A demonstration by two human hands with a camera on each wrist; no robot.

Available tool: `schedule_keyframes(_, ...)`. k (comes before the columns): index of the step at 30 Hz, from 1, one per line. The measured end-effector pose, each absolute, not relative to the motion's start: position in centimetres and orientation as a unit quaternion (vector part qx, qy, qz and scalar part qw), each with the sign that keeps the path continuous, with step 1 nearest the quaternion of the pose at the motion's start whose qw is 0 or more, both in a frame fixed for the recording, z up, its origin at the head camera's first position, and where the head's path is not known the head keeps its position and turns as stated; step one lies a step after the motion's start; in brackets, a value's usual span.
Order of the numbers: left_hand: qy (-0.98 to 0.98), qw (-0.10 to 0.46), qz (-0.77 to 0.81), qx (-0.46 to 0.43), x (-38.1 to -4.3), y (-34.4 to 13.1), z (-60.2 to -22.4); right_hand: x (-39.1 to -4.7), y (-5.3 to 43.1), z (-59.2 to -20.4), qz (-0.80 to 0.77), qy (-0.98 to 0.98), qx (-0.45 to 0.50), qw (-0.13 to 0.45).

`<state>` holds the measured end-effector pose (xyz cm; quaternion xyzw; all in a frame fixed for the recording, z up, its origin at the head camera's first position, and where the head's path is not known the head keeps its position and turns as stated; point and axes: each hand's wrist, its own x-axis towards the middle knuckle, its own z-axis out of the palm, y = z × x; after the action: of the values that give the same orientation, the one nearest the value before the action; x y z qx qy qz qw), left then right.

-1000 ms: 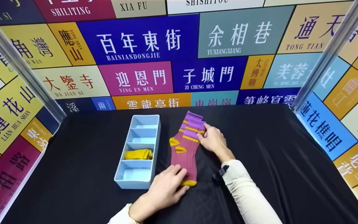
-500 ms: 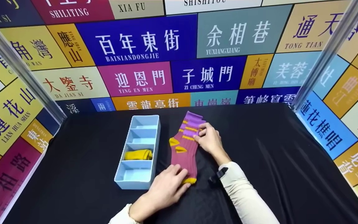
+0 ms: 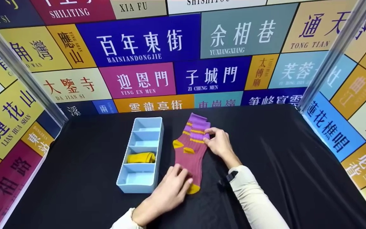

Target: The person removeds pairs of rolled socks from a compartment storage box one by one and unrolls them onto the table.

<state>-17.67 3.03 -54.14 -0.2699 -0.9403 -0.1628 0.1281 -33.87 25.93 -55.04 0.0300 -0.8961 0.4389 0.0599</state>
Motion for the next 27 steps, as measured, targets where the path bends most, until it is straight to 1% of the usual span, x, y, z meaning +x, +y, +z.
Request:
schedule_keyframes(8, -0.938, 0.146, -0.183, -0.255, -17.9, 2.8, -53.9, -33.5, 27.2, -54.8, 0.429, -0.900, 0.010, 0.071)
schedule_keyframes(11, -0.938, 0.149, -0.178, -0.259, -17.9, 2.8, -53.9, -33.4, 27.6, -54.9, 0.422, -0.903, -0.001, 0.085)
schedule_keyframes(15, -0.944, 0.130, -0.147, -0.264, -17.8, 2.7, -53.8, -33.2, 28.2, -55.1, 0.416, -0.904, -0.018, 0.099)
schedule_keyframes(19, -0.950, 0.107, -0.124, -0.267, -17.9, 2.6, -53.6, -32.8, 28.4, -55.1, 0.417, -0.905, -0.013, 0.085)
schedule_keyframes(22, -0.947, 0.109, -0.123, -0.275, -17.8, 2.6, -53.5, -32.6, 28.3, -55.1, 0.414, -0.907, 0.001, 0.079)
schedule_keyframes(27, -0.933, 0.117, -0.150, -0.306, -17.4, 2.8, -53.5, -32.6, 28.3, -55.1, 0.403, -0.910, 0.008, 0.094)
